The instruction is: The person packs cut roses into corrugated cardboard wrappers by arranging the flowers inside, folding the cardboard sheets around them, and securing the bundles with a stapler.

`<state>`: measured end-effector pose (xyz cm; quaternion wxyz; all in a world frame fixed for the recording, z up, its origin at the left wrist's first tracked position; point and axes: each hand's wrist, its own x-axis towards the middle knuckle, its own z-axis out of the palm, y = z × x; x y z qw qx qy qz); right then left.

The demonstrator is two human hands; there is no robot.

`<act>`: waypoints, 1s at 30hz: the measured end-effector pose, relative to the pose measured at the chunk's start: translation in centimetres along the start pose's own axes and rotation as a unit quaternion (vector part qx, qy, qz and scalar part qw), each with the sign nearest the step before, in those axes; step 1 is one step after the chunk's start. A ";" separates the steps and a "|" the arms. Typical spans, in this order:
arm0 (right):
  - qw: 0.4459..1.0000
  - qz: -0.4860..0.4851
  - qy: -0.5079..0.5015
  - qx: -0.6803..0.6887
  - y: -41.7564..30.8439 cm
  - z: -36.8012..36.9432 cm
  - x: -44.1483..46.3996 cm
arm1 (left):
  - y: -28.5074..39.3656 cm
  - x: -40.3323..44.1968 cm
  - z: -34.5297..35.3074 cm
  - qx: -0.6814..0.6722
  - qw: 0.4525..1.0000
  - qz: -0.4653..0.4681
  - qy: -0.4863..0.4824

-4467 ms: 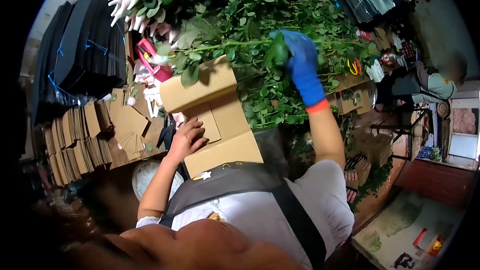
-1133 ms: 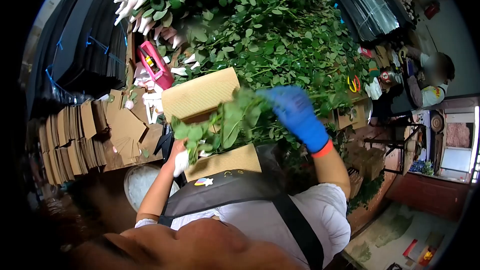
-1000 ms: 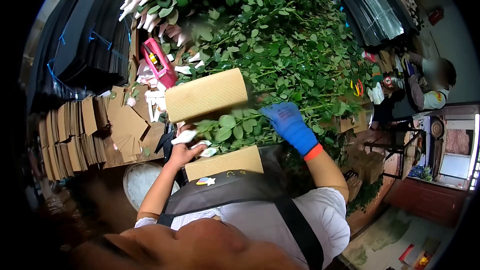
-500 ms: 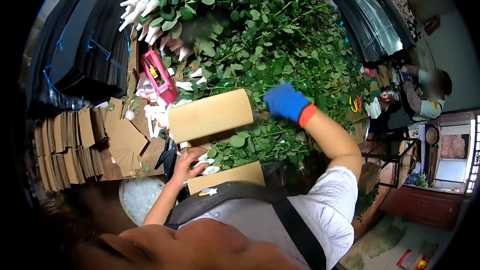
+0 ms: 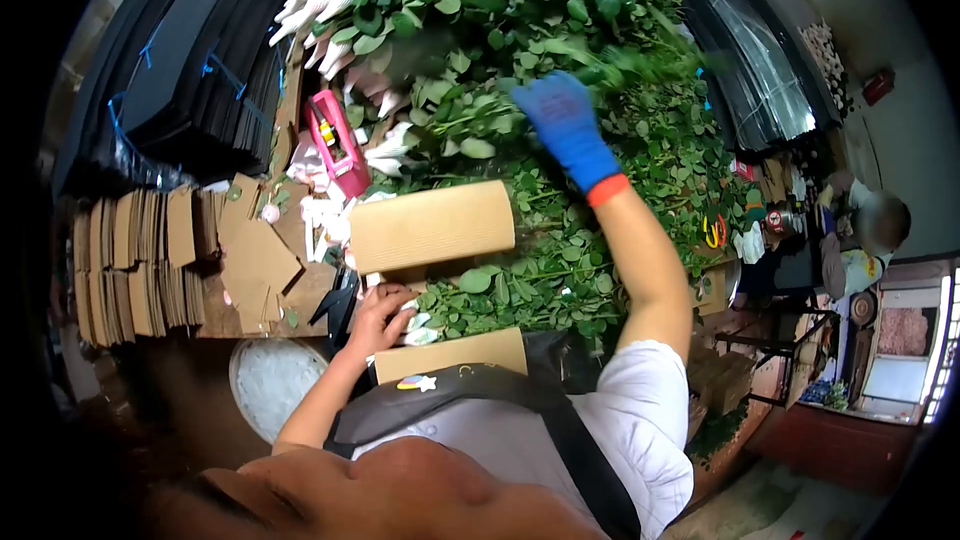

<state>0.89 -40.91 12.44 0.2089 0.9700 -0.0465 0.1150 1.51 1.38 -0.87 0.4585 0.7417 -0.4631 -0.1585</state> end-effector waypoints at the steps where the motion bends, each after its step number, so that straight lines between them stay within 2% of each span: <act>1: 1.000 0.013 -0.003 0.018 0.7 -0.1 -1.8 | 0.2 0.1 -0.1 0.004 1.000 0.009 0.000; 2: 0.999 0.024 -0.006 0.036 1.8 -0.2 -3.7 | -0.1 0.2 0.0 -0.001 1.000 0.021 -0.002; 4: 0.985 0.048 0.092 0.138 2.8 -1.8 -7.7 | -0.1 0.2 0.1 0.009 0.999 0.030 -0.008; 6: 0.982 0.112 0.076 0.130 3.1 -3.9 -11.4 | -0.3 0.0 0.4 -0.008 1.000 0.018 -0.002; 8: 0.970 0.102 0.151 0.159 1.5 -7.1 -14.2 | -1.1 -0.2 0.7 -0.010 0.999 0.035 0.000; 11: 0.956 0.059 0.136 0.252 -2.2 -9.8 -17.9 | -2.1 -0.1 1.1 -0.021 0.999 0.031 0.000; 12: 0.957 0.021 0.118 0.265 -3.4 -9.3 -18.5 | -2.3 -0.2 1.4 -0.025 0.999 0.022 0.004; 14: 0.953 -0.056 0.091 0.283 -5.8 -6.8 -20.1 | -2.4 -0.8 2.0 -0.007 0.997 -0.081 0.009; 16: 0.964 -0.039 -0.014 0.264 -8.2 -4.5 -20.6 | -1.5 -0.4 0.7 -0.152 0.964 -0.203 -0.079; 18: 0.962 -0.008 -0.059 0.266 -9.8 -1.7 -20.6 | -3.1 -1.4 2.6 -0.070 0.986 -0.130 0.076; 19: 0.958 0.008 -0.120 0.262 -10.2 -0.7 -20.5 | -2.9 -1.2 2.1 -0.065 0.991 -0.106 0.060; 20: 0.950 0.024 -0.179 0.256 -10.4 0.3 -20.3 | -3.0 -1.1 2.4 -0.185 0.974 -0.118 0.055; 21: 0.938 0.040 -0.237 0.248 -10.6 1.0 -20.2 | -2.3 -0.9 2.2 -0.196 0.971 -0.120 0.061; 22: 0.941 0.024 -0.231 0.246 -10.8 1.5 -20.3 | -1.7 -0.7 1.8 -0.209 0.968 -0.121 0.065; 25: 0.951 -0.014 -0.222 0.214 -10.8 0.9 -19.6 | -2.5 -0.7 1.9 -0.070 0.992 -0.078 0.065; 28: 0.968 0.019 -0.238 0.075 -10.8 -5.0 -18.1 | -2.5 -0.5 2.1 -0.015 0.996 -0.043 0.081; 30: 0.955 0.031 -0.212 0.206 -10.8 -7.5 -17.1 | -1.8 -0.3 1.4 -0.014 0.996 -0.075 0.036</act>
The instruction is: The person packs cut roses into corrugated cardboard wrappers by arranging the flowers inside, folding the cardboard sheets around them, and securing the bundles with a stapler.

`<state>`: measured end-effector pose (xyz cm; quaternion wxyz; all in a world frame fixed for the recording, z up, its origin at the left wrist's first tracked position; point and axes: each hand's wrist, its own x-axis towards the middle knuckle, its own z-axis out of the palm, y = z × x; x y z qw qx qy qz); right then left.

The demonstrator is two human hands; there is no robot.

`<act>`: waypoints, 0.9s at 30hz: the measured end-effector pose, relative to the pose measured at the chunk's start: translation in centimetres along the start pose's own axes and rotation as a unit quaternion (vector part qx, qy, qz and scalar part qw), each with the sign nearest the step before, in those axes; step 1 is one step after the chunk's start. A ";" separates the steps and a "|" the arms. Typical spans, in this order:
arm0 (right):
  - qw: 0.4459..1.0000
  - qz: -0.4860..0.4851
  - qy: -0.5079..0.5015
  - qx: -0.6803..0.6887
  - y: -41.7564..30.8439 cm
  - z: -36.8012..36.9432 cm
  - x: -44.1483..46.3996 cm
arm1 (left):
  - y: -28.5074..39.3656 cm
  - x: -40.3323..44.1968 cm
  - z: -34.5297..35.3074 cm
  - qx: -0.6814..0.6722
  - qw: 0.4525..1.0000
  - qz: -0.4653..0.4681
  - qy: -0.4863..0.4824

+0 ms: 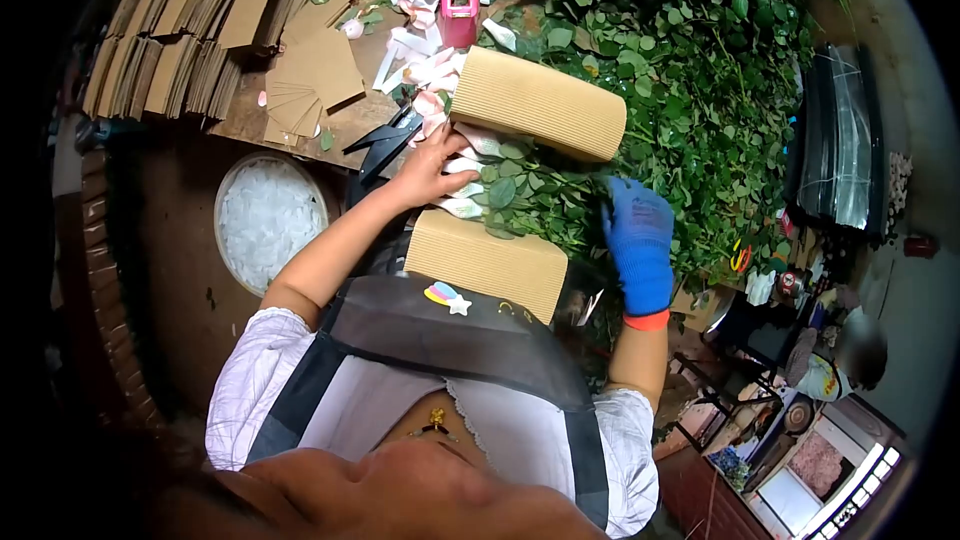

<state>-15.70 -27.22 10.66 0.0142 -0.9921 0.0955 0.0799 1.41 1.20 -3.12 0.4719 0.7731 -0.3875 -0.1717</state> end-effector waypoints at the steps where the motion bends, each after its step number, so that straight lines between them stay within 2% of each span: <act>1: 0.996 -0.027 0.011 0.088 -1.6 -0.9 0.2 | 0.2 0.1 -0.1 -0.009 1.000 -0.014 -0.013; 2: 0.983 -0.054 0.024 0.174 -3.2 -1.4 0.6 | 0.3 0.1 -0.1 -0.019 0.999 -0.026 -0.026; 4: 0.989 -0.017 -0.034 0.144 -6.9 -1.2 2.4 | -0.1 0.0 0.4 -0.030 0.999 -0.012 -0.014; 6: 0.998 -0.032 -0.001 0.061 -7.2 4.5 5.3 | -0.1 -0.1 0.7 -0.032 0.999 -0.009 0.005; 9: 0.996 -0.004 -0.083 -0.018 -7.9 4.8 7.9 | 0.8 -0.4 1.0 -0.024 0.999 -0.016 0.035; 10: 0.999 -0.004 -0.041 0.024 -8.3 4.5 7.7 | 0.9 -0.3 0.8 -0.031 0.998 0.008 0.046; 12: 0.994 0.000 0.037 0.104 -8.7 2.8 6.2 | 0.8 -0.4 0.8 -0.034 0.999 -0.013 0.033; 15: 0.996 -0.036 0.044 0.068 -8.2 4.7 7.0 | 0.0 -0.5 1.2 -0.040 0.998 -0.039 0.003; 18: 0.996 -0.051 0.052 0.044 -7.6 6.7 7.8 | 0.4 -0.1 1.0 -0.032 0.999 -0.020 0.027; 19: 0.995 -0.054 0.067 0.044 -7.7 6.6 7.8 | 0.5 0.0 1.1 -0.108 0.988 -0.109 0.014; 20: 0.994 -0.055 0.080 0.046 -8.0 6.5 7.6 | 0.7 -0.1 1.3 -0.117 0.983 -0.132 0.046; 21: 0.996 -0.012 -0.049 0.072 -8.2 5.4 7.7 | 0.8 0.4 1.1 -0.150 0.974 -0.159 0.052; 23: 0.996 -0.009 -0.047 0.072 -8.3 5.6 7.8 | 0.6 1.2 1.2 -0.190 0.956 -0.209 0.078; 26: 0.997 -0.002 -0.068 0.038 -7.6 7.2 8.3 | 1.0 1.2 1.2 -0.139 0.966 -0.170 0.140; 27: 0.997 0.000 -0.080 0.023 -7.6 7.7 8.6 | 1.3 0.9 0.9 -0.098 0.975 -0.128 0.156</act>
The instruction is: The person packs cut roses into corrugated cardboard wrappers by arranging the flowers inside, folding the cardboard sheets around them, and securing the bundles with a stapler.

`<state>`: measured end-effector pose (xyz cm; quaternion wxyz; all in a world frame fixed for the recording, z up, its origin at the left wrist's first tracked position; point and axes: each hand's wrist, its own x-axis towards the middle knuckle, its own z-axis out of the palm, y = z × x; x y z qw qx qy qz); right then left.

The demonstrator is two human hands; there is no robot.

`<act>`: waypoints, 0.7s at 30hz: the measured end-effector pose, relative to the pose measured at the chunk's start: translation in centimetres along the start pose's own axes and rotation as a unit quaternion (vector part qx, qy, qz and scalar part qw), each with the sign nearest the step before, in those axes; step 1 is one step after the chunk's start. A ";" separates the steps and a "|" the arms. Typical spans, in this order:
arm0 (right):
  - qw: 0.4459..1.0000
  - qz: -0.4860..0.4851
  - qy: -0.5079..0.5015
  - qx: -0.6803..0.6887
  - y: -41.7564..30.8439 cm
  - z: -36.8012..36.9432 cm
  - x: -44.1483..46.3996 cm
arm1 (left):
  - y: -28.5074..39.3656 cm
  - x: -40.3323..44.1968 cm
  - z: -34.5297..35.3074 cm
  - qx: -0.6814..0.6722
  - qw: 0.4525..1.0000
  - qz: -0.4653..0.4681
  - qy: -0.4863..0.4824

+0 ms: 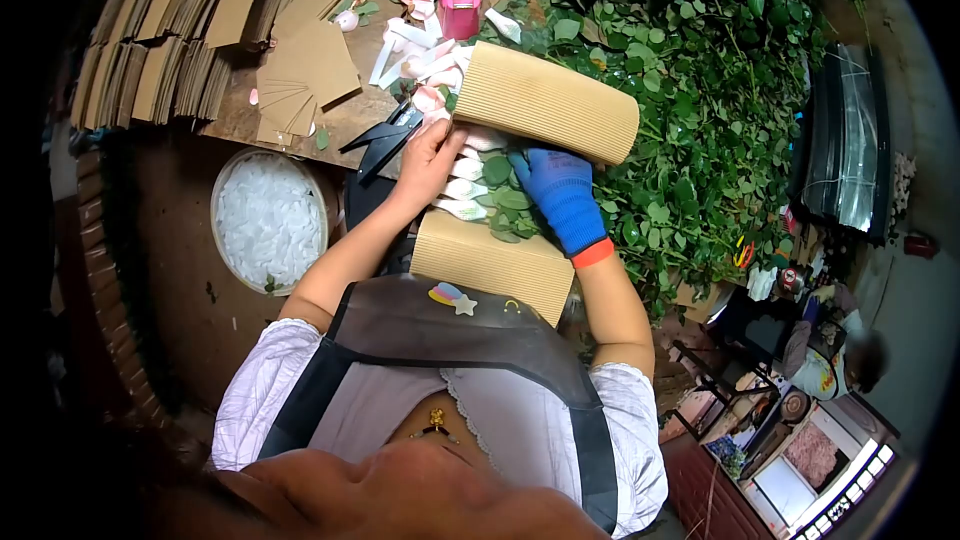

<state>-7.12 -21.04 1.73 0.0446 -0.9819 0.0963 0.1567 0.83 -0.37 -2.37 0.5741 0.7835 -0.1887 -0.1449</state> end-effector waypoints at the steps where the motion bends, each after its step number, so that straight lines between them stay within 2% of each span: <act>1: 1.000 0.005 0.001 0.005 0.0 0.4 0.1 | -0.3 -0.3 -0.2 -0.060 0.998 -0.018 0.026; 3: 1.000 0.016 0.003 0.014 0.0 1.0 0.1 | -1.1 -0.9 -0.5 -0.180 0.979 -0.055 0.076; 4: 0.999 0.023 -0.013 0.022 0.0 0.6 0.1 | 0.2 -0.5 -1.7 -0.226 0.956 -0.082 0.166; 5: 0.999 0.032 -0.028 0.032 -0.1 0.0 -0.1 | -0.1 0.1 -3.4 -0.303 0.933 -0.095 0.170; 6: 0.997 0.040 -0.042 0.041 -0.2 -0.3 -0.3 | -2.1 0.0 -4.5 -0.265 0.952 -0.076 0.133; 7: 0.999 0.012 -0.005 0.053 0.1 -0.2 -0.5 | -2.8 0.1 -5.3 -0.224 0.968 -0.055 0.098; 8: 0.997 -0.017 0.032 0.065 0.7 0.0 -0.9 | -3.2 -0.1 -5.5 -0.217 0.965 -0.146 -0.008; 9: 0.994 -0.045 0.068 0.078 0.8 0.2 -1.2 | -3.6 -0.1 -3.8 -0.053 0.997 -0.054 0.024; 11: 0.999 -0.006 -0.017 0.045 -0.2 -0.8 -0.5 | -1.8 0.0 -2.8 0.000 0.987 -0.132 -0.090; 12: 0.998 0.017 -0.060 0.027 -0.7 -1.1 -0.2 | -1.4 0.2 -2.3 0.005 0.988 -0.123 -0.092; 14: 1.000 0.005 -0.024 0.001 -0.7 0.1 -0.1 | -1.0 0.6 -1.5 0.011 0.990 -0.104 -0.098; 17: 0.999 -0.010 0.026 -0.027 -0.8 0.5 -0.3 | -1.9 0.0 -1.3 -0.042 0.994 -0.078 -0.059; 19: 0.999 -0.009 0.029 -0.027 -1.0 0.4 -0.5 | -1.5 -0.1 -2.7 -0.044 0.995 -0.088 -0.027; 21: 1.000 0.004 0.000 -0.012 -0.8 0.2 -0.4 | -2.4 -0.1 -3.8 -0.109 0.986 -0.117 0.053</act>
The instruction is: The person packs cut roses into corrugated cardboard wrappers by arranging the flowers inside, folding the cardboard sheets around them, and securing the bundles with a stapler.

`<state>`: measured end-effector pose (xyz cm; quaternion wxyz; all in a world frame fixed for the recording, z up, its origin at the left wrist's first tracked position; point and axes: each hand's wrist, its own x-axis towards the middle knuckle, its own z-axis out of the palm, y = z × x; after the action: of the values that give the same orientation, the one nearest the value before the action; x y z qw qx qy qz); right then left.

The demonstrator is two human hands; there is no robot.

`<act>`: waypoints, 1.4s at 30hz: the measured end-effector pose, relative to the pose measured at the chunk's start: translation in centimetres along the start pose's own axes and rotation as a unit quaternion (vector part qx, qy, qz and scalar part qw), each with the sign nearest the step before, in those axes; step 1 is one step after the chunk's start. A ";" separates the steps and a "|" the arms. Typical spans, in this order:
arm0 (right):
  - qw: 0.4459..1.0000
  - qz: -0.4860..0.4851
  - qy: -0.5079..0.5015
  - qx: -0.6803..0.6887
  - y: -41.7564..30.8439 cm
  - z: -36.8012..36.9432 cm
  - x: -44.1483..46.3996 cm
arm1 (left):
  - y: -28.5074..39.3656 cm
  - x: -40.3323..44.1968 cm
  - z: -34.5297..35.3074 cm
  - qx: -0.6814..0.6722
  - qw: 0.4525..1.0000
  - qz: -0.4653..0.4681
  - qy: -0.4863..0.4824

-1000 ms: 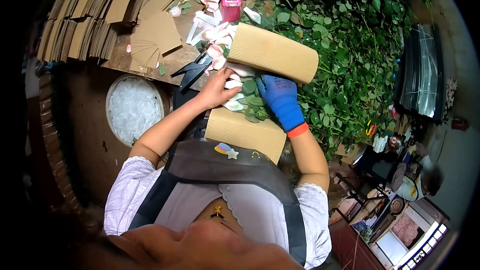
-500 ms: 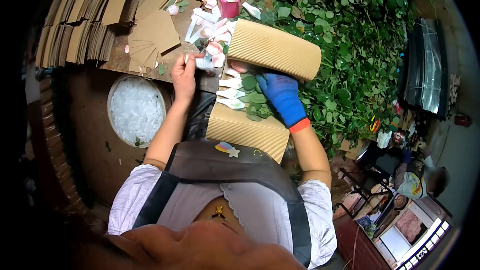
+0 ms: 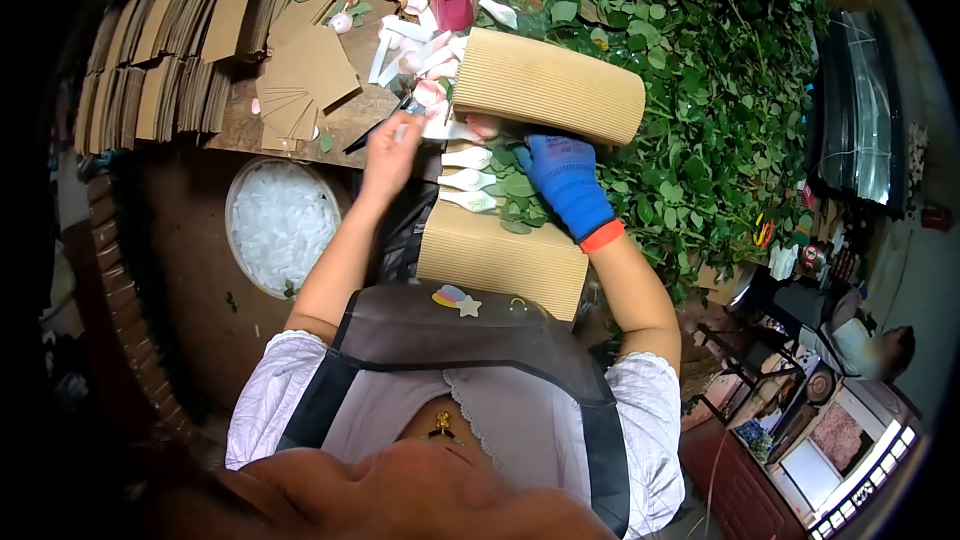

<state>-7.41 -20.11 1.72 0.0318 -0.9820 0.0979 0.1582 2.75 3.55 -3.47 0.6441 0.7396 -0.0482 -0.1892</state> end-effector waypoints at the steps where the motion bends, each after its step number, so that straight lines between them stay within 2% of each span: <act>1: 0.997 0.009 -0.055 0.045 0.6 -0.3 0.3 | 0.0 0.4 -1.1 -0.085 0.996 0.010 0.004; 2: 0.997 -0.006 -0.054 0.063 1.0 -0.7 -0.1 | 0.0 0.6 -1.8 -0.140 0.989 0.046 0.010; 4: 0.993 -0.035 -0.052 0.097 1.4 -2.1 -1.0 | -0.8 0.7 -3.7 0.010 0.997 0.058 -0.052; 5: 0.992 -0.031 -0.088 0.080 1.4 -1.6 -0.5 | -1.3 0.4 -3.4 0.078 0.993 0.030 -0.080; 6: 0.994 -0.017 -0.081 0.071 1.1 -1.2 -0.3 | 0.3 -0.2 -2.5 0.147 0.983 0.002 -0.109; 8: 0.996 0.012 -0.067 0.051 0.3 -0.8 -0.1 | 2.6 -1.3 -0.7 0.229 0.957 -0.010 -0.180; 9: 0.999 -0.002 -0.037 0.030 0.2 -0.3 -0.1 | 2.1 -1.3 -0.1 0.226 0.952 0.002 -0.205; 10: 0.998 0.004 -0.050 0.024 0.4 -0.2 -0.2 | 1.7 -1.4 0.3 0.223 0.948 0.013 -0.229; 12: 0.997 0.016 -0.072 0.016 0.2 -0.3 -0.3 | 0.6 -1.4 -0.3 0.182 0.966 0.049 -0.178; 15: 1.000 0.011 -0.025 0.014 0.8 0.3 -0.3 | 1.5 -0.3 -3.4 0.026 0.993 -0.069 -0.088; 16: 0.998 0.017 -0.059 0.021 0.7 0.0 -0.4 | 1.1 0.2 -4.3 -0.005 0.996 -0.027 -0.089; 18: 0.991 0.028 -0.127 0.033 0.6 -1.6 -0.4 | 2.0 -0.7 -3.8 0.054 0.988 -0.033 -0.139; 19: 0.992 0.020 -0.120 0.031 0.4 -1.8 -0.5 | 3.4 -1.4 -2.9 0.126 0.974 -0.039 -0.184; 22: 0.999 -0.004 -0.042 0.003 0.3 0.0 -0.3 | 2.6 -2.3 0.1 0.248 0.937 0.031 -0.244; 23: 1.000 -0.012 -0.021 -0.007 0.3 0.5 -0.4 | 1.6 -2.2 0.7 0.238 0.942 0.047 -0.230; 26: 0.999 -0.021 -0.026 -0.024 0.9 1.1 -0.3 | 0.4 -1.6 -1.4 0.053 0.988 -0.009 -0.144; 29: 0.997 -0.032 -0.056 0.053 1.9 0.1 -0.6 | 0.2 -0.1 -6.2 0.021 0.998 0.047 -0.040; 30: 0.997 -0.020 -0.048 0.061 1.7 -1.0 -1.1 | -0.5 -0.1 -6.9 0.073 0.984 0.154 -0.055; 32: 0.997 -0.001 -0.035 0.072 0.8 -4.5 -3.1 | -0.3 -2.0 -7.4 0.102 0.982 -0.009 -0.159; 33: 0.996 0.015 -0.003 0.084 -0.1 -5.5 -3.6 | 1.0 -2.8 -6.4 0.139 0.976 -0.053 -0.157; 34: 0.994 -0.022 -0.004 0.109 -0.5 -5.7 -3.7 | 0.8 -3.0 -5.6 0.202 0.967 -0.016 -0.154; 36: 0.983 -0.094 -0.006 0.159 -1.1 -5.9 -3.8 | 0.8 -3.6 -2.9 0.213 0.969 0.036 -0.120; 38: 0.990 -0.117 -0.066 0.038 -2.4 -5.1 -3.2 | 2.4 -3.2 -1.5 0.232 0.944 -0.001 -0.233; 39: 0.989 -0.116 -0.093 -0.011 -2.6 -2.8 -2.4 | 1.2 -2.9 -1.0 0.195 0.940 0.003 -0.282; 40: 0.984 -0.117 -0.119 -0.059 -3.0 -1.8 -1.6 | 1.1 -2.8 -0.8 0.189 0.938 -0.015 -0.290; 42: 0.979 -0.096 -0.171 -0.054 -3.3 -1.4 -1.1 | 0.9 -2.8 -0.7 0.178 0.935 -0.049 -0.304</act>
<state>-7.34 -16.81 3.49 0.0096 -0.9456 -0.0122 0.3248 0.56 4.90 -1.89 0.4470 0.7506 -0.2382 -0.4244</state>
